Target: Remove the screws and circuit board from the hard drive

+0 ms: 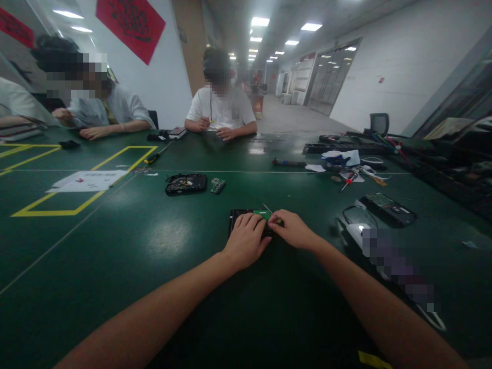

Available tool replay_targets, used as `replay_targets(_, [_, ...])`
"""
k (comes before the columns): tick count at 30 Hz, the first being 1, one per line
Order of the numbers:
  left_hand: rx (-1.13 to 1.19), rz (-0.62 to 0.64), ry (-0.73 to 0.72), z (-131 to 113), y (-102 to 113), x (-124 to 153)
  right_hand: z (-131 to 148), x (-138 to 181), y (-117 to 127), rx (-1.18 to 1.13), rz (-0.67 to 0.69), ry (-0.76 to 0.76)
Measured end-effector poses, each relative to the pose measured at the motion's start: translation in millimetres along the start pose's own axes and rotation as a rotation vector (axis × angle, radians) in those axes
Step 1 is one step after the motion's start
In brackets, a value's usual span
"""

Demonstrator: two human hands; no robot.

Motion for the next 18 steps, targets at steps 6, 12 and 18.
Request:
replay_targets(6, [0.0, -0.029, -0.013, 2.8, -3.2, 1.6, 0.7, -0.8, -1.6, 0.008, -0.004, -0.02])
replay_targets(12, [0.0, -0.029, -0.022, 2.3, -2.5, 1.1, 0.7, -1.1, -3.0, 0.009, 0.002, -0.023])
replay_targets(18, [-0.006, -0.032, -0.023, 2.9, -2.9, 1.0, -0.1, -0.9, -1.0, 0.002, -0.024, -0.024])
Point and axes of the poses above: each hand's wrist, its own x-axis away from the middle knuckle, its own y-axis out of the back of the hand, z = x × y, the point moved 1 cm from there along -x, towards the middle knuckle, and after that the axes turned 14 degrees about -x, right-handed, at the moved point
